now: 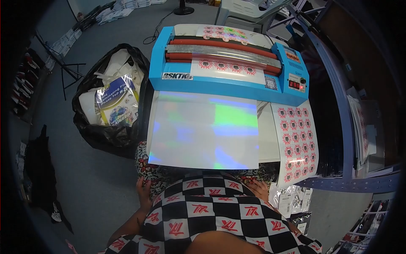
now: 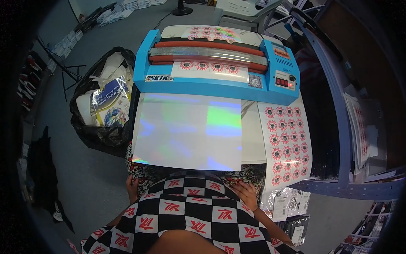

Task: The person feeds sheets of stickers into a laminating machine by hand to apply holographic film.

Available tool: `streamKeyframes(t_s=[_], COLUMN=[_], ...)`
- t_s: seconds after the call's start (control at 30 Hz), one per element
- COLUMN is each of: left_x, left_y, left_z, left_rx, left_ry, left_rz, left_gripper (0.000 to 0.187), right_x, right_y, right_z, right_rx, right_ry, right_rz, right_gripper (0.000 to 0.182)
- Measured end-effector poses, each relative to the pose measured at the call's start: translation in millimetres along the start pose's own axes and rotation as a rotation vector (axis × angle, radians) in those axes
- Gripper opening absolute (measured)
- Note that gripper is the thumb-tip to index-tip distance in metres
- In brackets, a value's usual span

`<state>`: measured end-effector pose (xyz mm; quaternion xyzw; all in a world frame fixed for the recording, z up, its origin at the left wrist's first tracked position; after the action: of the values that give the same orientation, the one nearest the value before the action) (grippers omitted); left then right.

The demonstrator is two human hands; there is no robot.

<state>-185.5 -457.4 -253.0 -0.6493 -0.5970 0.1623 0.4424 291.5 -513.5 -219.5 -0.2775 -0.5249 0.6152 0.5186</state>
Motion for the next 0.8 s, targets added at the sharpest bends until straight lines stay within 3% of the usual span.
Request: streamKeyframes(t_s=[0.8], left_x=[-0.7], left_y=[0.0], left_z=[-0.5], left_rx=[-0.013], left_ry=[-0.027], left_rz=[0.011], left_gripper=[0.058], right_x=[-0.6], right_y=[1.3], right_z=[-0.7], right_rx=[0.011], right_ry=[0.013], right_rz=[0.005], right_gripper=[0.029])
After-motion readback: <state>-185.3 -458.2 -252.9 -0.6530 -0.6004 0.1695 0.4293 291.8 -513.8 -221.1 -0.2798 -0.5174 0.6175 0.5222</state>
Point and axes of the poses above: each hand's wrist, its own x-axis towards the middle knuckle, its own y-axis out of the palm, z = x × y, the point moved 1 cm from there along x, towards the middle knuckle, and after that the axes turned 3 degrees about y, right-handed, at the moved point
